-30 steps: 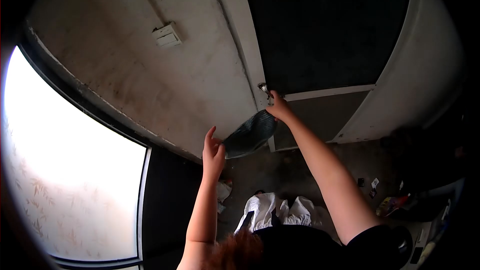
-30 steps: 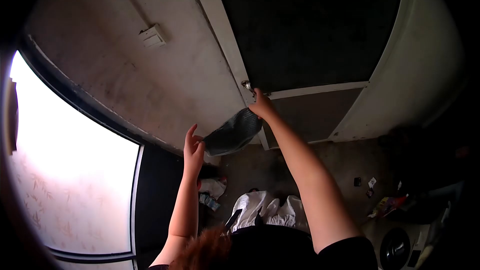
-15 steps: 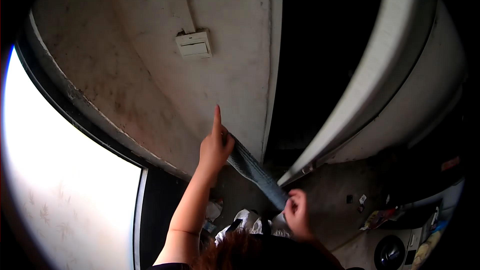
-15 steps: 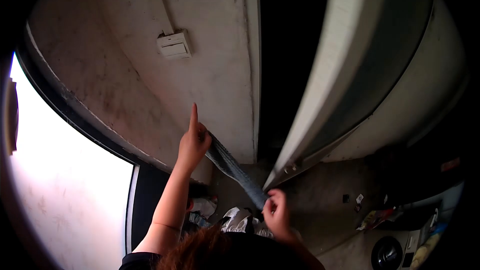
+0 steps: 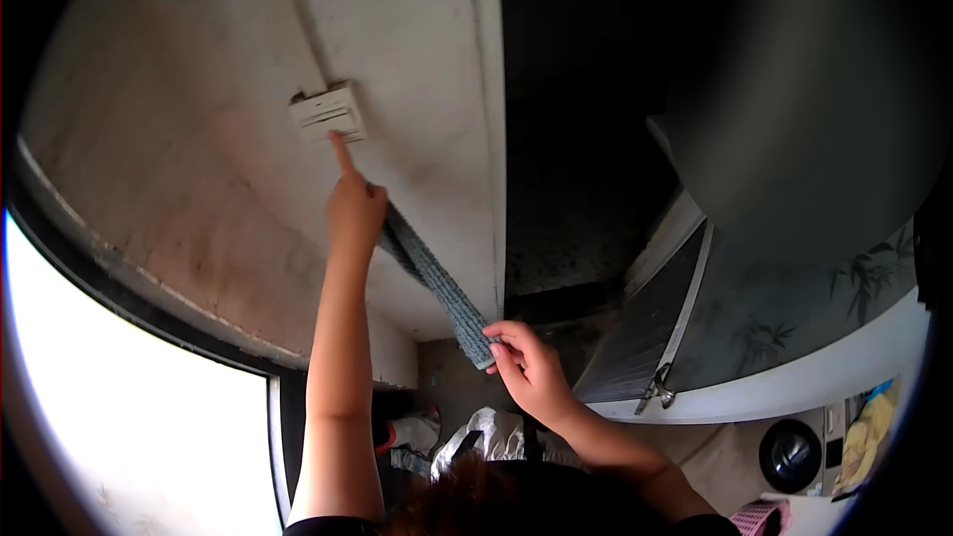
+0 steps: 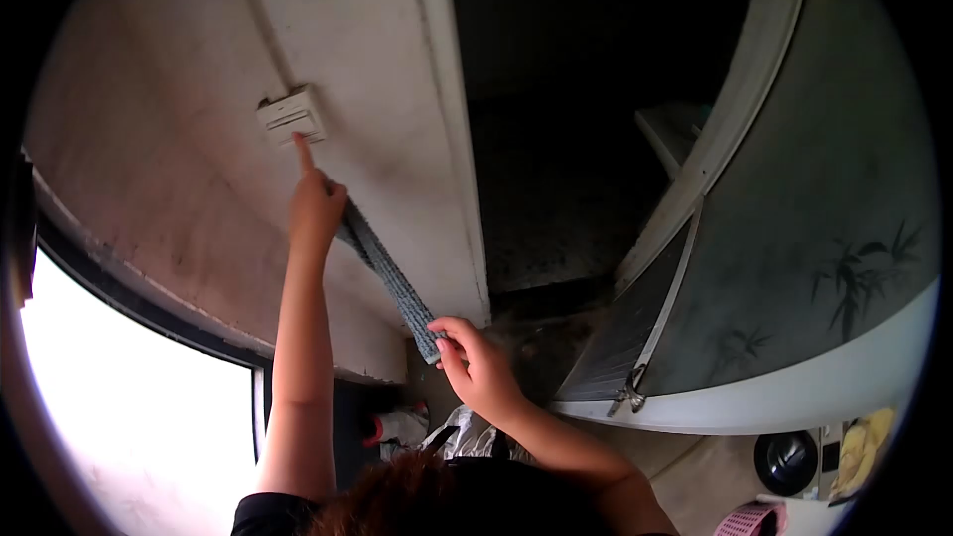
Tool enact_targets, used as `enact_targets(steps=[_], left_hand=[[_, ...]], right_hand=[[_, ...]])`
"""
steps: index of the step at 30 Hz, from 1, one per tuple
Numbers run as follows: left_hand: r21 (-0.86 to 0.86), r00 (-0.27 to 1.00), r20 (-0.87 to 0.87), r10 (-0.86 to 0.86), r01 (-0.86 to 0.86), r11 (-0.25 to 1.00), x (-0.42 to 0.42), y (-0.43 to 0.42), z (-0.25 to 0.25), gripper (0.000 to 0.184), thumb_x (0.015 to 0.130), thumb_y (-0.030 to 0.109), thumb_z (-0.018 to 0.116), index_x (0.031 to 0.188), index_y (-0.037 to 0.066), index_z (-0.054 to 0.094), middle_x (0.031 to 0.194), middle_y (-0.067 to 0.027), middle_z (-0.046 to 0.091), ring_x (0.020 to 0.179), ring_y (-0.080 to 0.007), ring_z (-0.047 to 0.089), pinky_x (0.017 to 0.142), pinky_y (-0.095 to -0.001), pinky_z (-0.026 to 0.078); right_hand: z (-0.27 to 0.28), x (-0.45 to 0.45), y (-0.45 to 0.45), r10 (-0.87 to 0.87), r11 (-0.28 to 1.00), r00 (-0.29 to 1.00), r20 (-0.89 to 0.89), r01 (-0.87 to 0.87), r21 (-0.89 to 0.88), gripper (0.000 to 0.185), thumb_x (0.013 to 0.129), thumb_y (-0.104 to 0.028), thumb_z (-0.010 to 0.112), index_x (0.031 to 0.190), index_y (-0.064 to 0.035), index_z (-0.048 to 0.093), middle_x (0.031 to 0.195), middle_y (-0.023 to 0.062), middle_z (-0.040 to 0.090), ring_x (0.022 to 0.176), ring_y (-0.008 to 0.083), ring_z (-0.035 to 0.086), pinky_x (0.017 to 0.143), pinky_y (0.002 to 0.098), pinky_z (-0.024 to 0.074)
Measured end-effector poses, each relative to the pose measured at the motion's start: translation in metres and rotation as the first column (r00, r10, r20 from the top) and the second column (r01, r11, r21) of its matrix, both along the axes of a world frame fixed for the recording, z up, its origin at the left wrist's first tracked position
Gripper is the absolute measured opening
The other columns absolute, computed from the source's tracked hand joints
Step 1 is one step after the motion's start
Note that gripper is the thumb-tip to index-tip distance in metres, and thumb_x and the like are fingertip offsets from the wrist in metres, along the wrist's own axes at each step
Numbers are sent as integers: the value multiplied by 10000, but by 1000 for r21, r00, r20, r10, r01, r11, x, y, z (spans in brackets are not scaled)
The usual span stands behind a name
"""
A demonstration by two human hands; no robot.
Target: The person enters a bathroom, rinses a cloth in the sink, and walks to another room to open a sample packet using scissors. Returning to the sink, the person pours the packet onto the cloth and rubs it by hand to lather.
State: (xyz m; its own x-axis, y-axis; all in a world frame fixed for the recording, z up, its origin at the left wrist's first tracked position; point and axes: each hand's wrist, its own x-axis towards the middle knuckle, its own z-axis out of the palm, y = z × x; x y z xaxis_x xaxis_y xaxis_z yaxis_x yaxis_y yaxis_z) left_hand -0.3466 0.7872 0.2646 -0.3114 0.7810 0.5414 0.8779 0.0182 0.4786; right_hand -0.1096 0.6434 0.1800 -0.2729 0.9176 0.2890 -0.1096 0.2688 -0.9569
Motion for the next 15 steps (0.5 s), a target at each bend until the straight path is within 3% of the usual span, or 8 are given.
enact_targets(steps=[1, 5, 7, 11, 13, 15], left_hand=[[-12, 1000, 3, 9, -9, 1000, 2, 2, -1, 886, 726, 32, 533, 1440, 108, 13, 629, -79, 539, 553, -248, 537, 508, -359, 429], [132, 989, 89, -115, 102, 986, 25, -16, -51, 696, 761, 46, 554, 1399, 104, 280, 644, -53, 504, 549, -194, 496, 547, -318, 433], [123, 969, 154, -192, 174, 977, 58, -26, -64, 542, 769, 41, 567, 1295, 76, 442, 676, -44, 493, 564, -167, 490, 565, -293, 435], [-103, 851, 356, -387, 447, 889, 121, -21, -100, 382, 776, 26, 569, 1156, 47, 538, 713, -55, 520, 596, -135, 527, 570, -273, 443], [-129, 746, 504, -435, 563, 816, 161, -7, -115, 338, 783, 21, 573, 1120, 42, 558, 721, -57, 528, 584, -129, 525, 547, -267, 443], [-121, 683, 508, -526, 660, 741, 195, 15, -136, 306, 797, 39, 588, 1101, 55, 562, 770, -55, 540, 576, -119, 520, 529, -256, 444]], right_hand=[[-1, 4, 5, 1, 1000, 1000, -7, -1, -14, 200, 885, -1, 493, 1083, 7, 516, 892, 85, 584, 729, 98, 580, 647, 234, 497], [-37, 33, 11, -6, 999, 999, 52, 8, -50, 219, 884, 15, 497, 1102, 9, 515, 893, 55, 575, 760, 75, 541, 672, 223, 484], [-46, 61, 21, -86, 994, 987, 133, 94, -57, 205, 876, 19, 503, 1075, -9, 543, 857, 29, 572, 752, 58, 526, 675, 200, 454], [-70, 130, 43, -288, 930, 945, 157, 315, -190, 161, 878, -17, 506, 1024, -32, 570, 759, -14, 538, 636, 31, 452, 574, 181, 389], [-78, 167, 56, -411, 882, 908, 81, 419, -218, 138, 887, -6, 483, 980, -27, 582, 733, -50, 485, 588, 15, 381, 513, 175, 320], [-77, 212, 66, -397, 843, 904, 158, 427, -326, 123, 881, -13, 491, 949, -23, 593, 737, -48, 490, 612, 15, 402, 526, 164, 317]])
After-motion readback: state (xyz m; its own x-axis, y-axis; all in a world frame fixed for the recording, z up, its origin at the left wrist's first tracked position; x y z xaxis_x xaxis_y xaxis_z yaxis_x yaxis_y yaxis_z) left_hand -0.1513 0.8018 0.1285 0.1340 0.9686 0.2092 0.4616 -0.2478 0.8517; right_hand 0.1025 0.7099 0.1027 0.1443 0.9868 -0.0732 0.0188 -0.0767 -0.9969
